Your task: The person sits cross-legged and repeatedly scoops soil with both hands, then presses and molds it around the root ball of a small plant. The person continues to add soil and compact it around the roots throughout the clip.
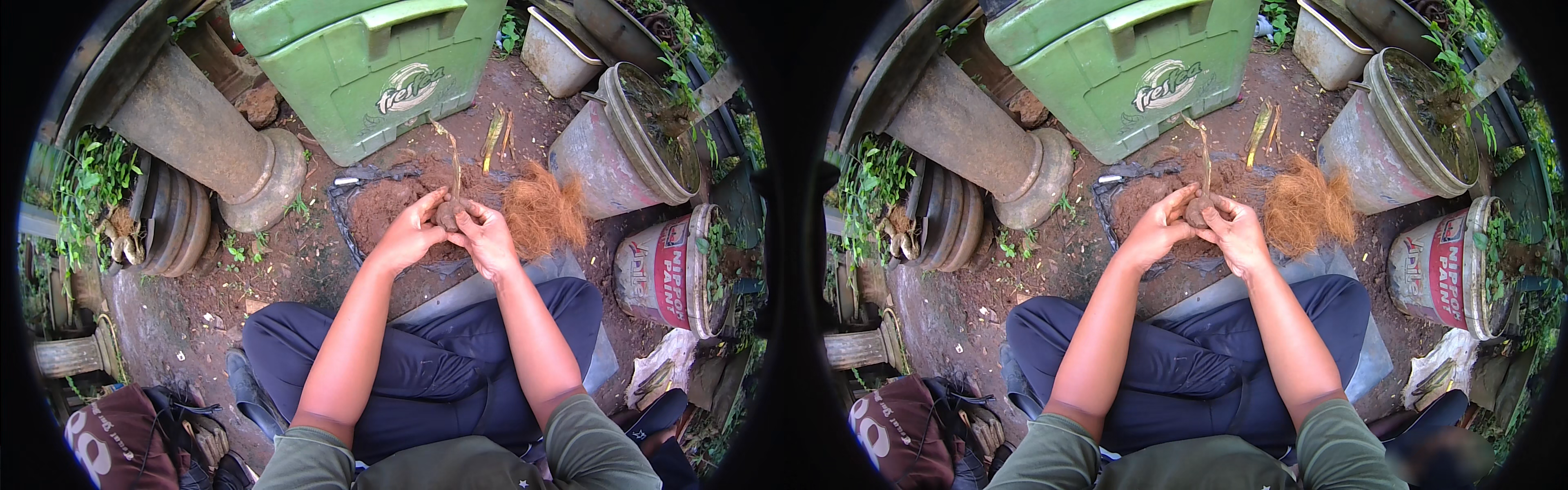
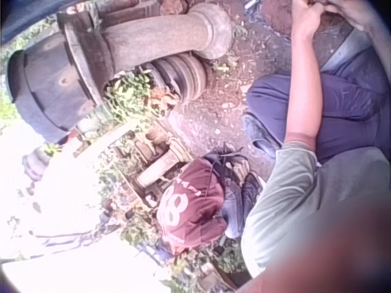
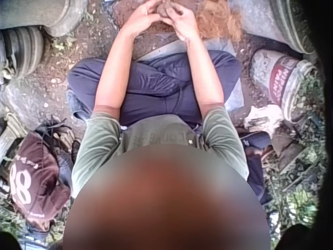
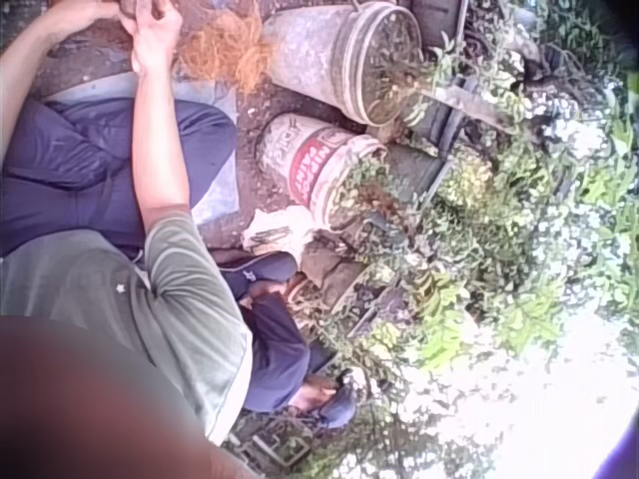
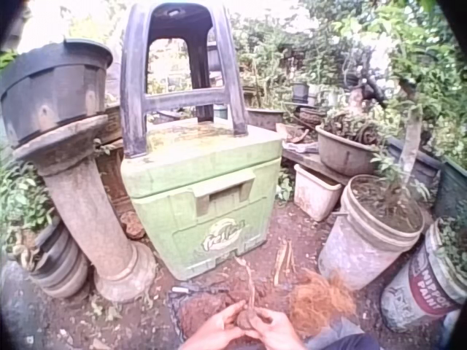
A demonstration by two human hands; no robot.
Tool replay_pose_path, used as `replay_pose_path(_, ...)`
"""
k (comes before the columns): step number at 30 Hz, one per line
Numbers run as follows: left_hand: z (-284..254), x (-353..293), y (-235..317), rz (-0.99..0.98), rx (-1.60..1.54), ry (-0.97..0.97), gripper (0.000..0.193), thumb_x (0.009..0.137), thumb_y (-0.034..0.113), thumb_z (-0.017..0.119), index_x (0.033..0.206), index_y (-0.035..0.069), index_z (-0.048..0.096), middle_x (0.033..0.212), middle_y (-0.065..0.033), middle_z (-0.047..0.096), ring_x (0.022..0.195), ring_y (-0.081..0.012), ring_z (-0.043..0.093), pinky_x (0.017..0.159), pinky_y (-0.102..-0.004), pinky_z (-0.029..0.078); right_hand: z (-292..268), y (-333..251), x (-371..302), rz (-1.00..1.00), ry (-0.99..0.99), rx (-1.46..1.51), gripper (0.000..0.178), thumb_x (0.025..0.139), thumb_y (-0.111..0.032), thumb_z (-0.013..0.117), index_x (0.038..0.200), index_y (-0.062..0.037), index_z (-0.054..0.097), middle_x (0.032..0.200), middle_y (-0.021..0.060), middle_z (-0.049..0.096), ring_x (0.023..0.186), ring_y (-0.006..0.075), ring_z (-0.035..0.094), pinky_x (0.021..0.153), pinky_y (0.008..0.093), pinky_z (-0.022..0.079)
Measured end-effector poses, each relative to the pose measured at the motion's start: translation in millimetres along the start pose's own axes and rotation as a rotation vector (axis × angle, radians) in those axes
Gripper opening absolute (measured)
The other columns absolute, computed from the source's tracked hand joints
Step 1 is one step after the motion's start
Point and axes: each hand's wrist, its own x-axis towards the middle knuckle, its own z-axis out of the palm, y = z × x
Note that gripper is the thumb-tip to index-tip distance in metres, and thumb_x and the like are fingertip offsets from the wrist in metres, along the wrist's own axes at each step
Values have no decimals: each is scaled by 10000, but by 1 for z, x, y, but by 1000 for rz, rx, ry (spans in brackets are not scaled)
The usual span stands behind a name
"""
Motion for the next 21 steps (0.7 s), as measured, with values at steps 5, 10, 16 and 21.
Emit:
replay_pose_path(5,-9,6,-1,-92,-287,52,665,976,34,648,1587,-42,397,1538,-179,517,1385,-238,524,1163,-387,422,-4,2,0,14,-67,142,385,1058,-117,644,1410,21,572,1328,117,656,1151,210,691,991,381,616)
replay_pose_path(10,-7,7,-8,-68,-268,80,560,1040,103,651,1547,-42,465,1460,-146,584,1265,-197,606,1071,-349,513,-5,8,3,-51,-62,149,451,1018,-47,679,1435,46,534,1367,132,631,1180,231,684,1015,416,615)
replay_pose_path(16,-10,6,-11,-19,-292,62,474,1069,26,561,1519,-89,468,1433,-186,587,1253,-246,626,1048,-403,552,-6,9,0,-54,-94,214,500,984,8,698,1448,69,520,1402,156,617,1225,263,671,1041,440,606)
replay_pose_path(21,-11,6,-11,-12,-279,85,471,1049,59,609,1498,-56,527,1399,-160,626,1201,-205,650,999,-335,569,-2,6,-1,-78,-132,173,492,1006,12,662,1468,70,506,1422,162,609,1237,264,666,1048,440,596)
